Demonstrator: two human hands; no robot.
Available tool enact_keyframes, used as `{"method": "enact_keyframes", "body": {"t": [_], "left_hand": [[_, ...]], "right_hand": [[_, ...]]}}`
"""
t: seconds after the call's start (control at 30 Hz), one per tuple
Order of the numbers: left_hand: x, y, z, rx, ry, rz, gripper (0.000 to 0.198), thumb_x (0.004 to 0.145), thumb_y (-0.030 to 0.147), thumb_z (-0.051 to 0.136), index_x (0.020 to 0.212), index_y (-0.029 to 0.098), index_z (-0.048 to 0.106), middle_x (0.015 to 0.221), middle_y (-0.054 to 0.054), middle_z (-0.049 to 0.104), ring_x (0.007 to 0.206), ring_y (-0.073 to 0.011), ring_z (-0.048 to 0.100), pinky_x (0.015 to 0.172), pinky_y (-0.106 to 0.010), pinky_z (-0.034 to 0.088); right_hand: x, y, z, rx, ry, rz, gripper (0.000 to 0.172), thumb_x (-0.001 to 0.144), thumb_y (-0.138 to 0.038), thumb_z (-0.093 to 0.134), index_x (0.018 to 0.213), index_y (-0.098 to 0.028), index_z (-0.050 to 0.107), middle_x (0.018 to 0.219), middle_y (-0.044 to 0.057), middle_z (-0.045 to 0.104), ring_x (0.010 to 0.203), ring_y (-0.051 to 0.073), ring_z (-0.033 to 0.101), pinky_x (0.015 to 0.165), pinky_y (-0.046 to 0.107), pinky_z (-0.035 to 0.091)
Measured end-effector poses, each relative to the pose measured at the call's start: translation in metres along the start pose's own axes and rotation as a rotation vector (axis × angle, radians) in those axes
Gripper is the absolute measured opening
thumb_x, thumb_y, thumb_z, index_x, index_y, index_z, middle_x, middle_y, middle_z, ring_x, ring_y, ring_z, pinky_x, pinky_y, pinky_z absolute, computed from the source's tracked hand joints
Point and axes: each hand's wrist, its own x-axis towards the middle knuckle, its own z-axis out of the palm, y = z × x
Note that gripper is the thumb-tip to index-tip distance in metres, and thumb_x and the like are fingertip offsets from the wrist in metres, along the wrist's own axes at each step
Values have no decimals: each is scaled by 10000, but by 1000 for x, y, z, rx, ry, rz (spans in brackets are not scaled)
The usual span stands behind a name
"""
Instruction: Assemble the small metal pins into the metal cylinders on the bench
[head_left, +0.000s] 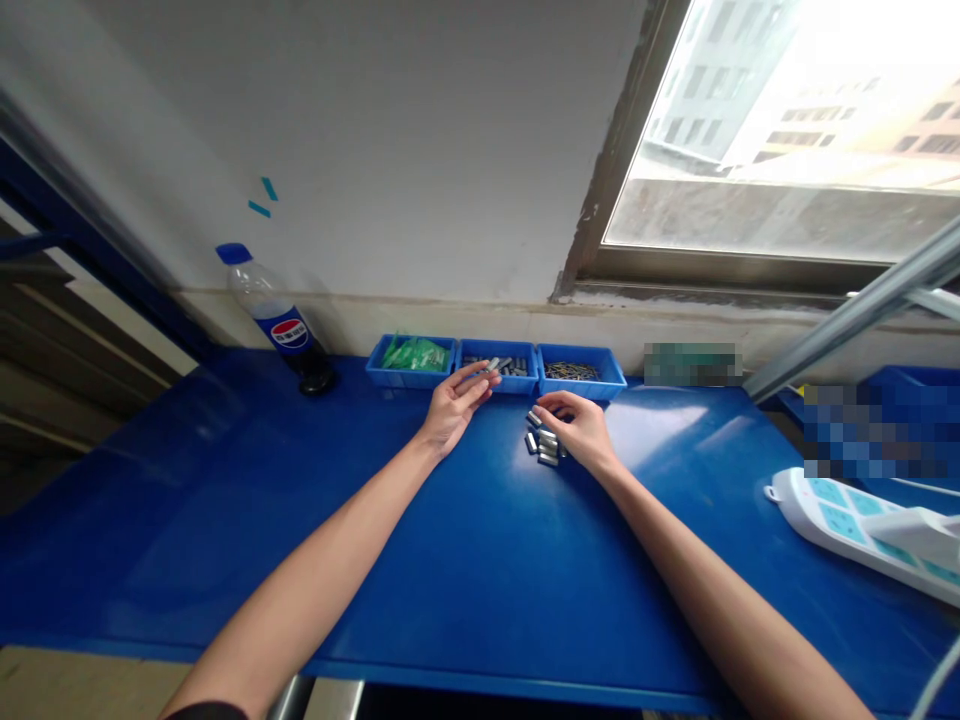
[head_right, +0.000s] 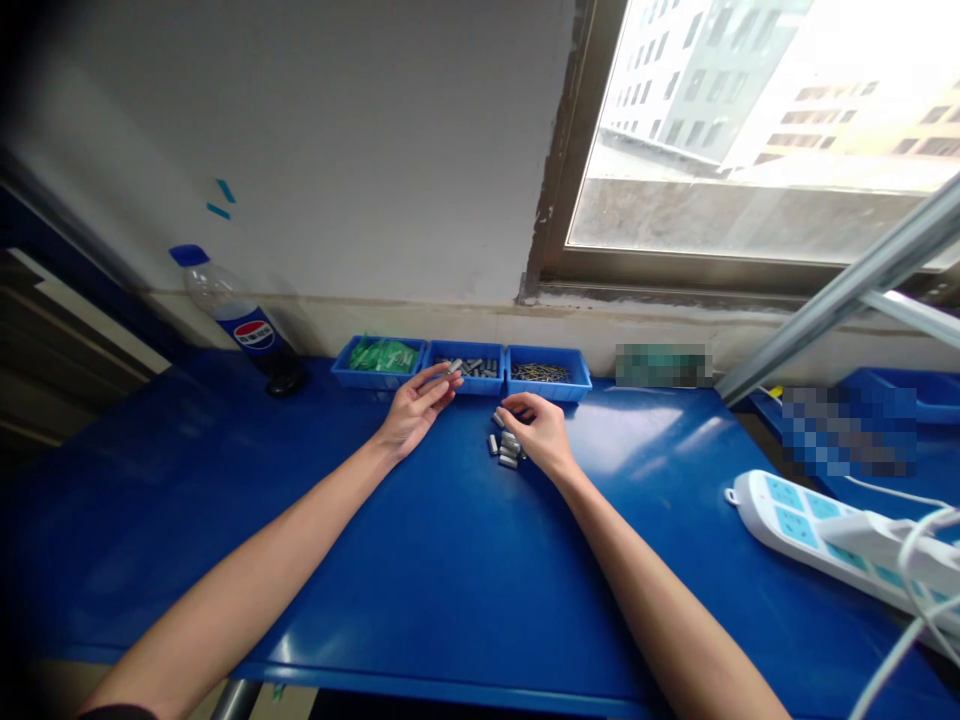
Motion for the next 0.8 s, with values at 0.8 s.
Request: {"method": "enact_keyframes", "body": {"t": [0.8], "left_hand": [[-6, -1, 7, 557, -217, 27, 240, 830, 340, 754, 949, 133, 781, 891, -101, 785, 788, -189, 725, 799, -307, 555]], "right_hand": [[6, -1, -4, 453, 160, 143, 378, 776, -545, 814, 920, -206, 727, 832, 47, 773, 723, 200, 730, 729, 337, 580]]}}
